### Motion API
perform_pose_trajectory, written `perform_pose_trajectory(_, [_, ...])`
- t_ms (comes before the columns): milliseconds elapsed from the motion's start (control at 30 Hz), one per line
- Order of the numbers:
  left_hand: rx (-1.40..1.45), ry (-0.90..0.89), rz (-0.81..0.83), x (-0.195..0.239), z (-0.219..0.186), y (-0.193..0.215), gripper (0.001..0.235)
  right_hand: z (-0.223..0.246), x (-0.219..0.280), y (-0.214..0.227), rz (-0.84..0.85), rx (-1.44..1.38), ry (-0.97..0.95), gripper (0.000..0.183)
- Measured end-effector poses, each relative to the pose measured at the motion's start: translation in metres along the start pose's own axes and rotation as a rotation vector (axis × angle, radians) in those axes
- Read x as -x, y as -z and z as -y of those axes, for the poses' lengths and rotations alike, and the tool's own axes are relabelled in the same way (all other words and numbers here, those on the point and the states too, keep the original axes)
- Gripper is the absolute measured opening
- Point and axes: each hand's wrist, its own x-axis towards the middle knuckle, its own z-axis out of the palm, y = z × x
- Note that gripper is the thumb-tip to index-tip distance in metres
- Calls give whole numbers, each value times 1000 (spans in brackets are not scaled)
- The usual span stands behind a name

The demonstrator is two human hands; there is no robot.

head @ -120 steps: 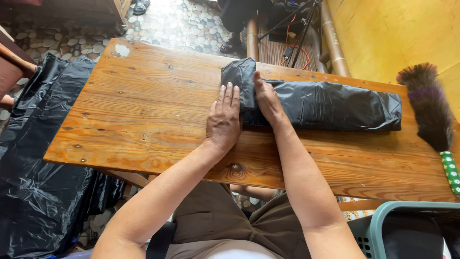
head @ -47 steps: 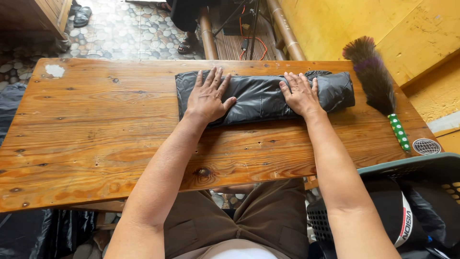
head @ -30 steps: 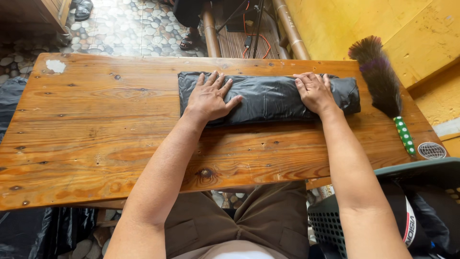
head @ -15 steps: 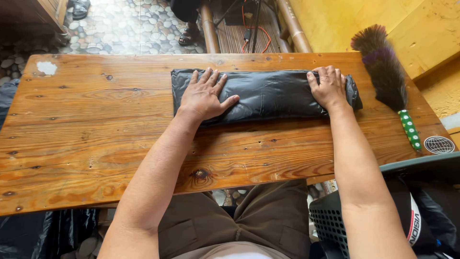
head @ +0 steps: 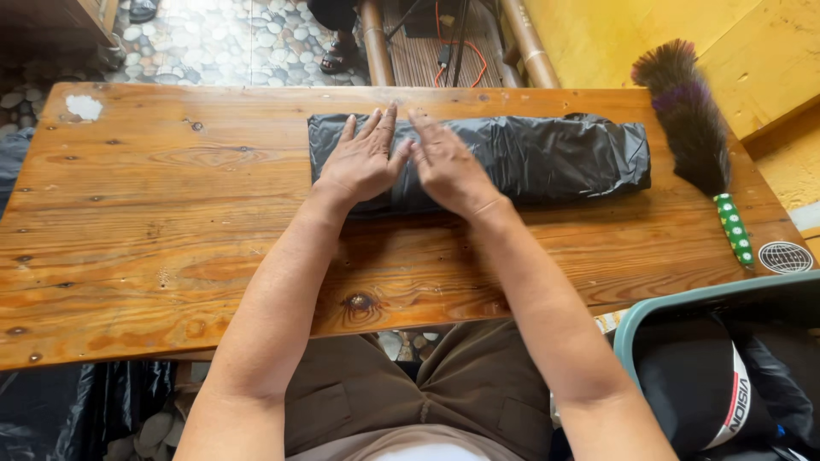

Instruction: The person folds a black plastic-wrapped package on a wooden table and places it into a black drawstring bag. They pull the blue drawstrings to close the bag, then place the bag into a green plastic basket. Finally, they pick up a larger black plastic-wrapped package from the floor and place it on the table.

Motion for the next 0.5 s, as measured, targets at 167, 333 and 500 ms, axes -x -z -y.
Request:
perform_pose_trajectory(167, [431, -35, -52, 15, 8, 18, 71, -3, -6, -37, 24, -5, -38, 51])
perform_pose_trajectory(333, [844, -96, -58, 3, 30, 10, 71, 9, 2, -38, 109, 153, -20, 56])
perform_pose_trajectory(500, [437, 266, -550, 17, 57, 22, 56, 5, 2, -44, 104, 178, -25, 59])
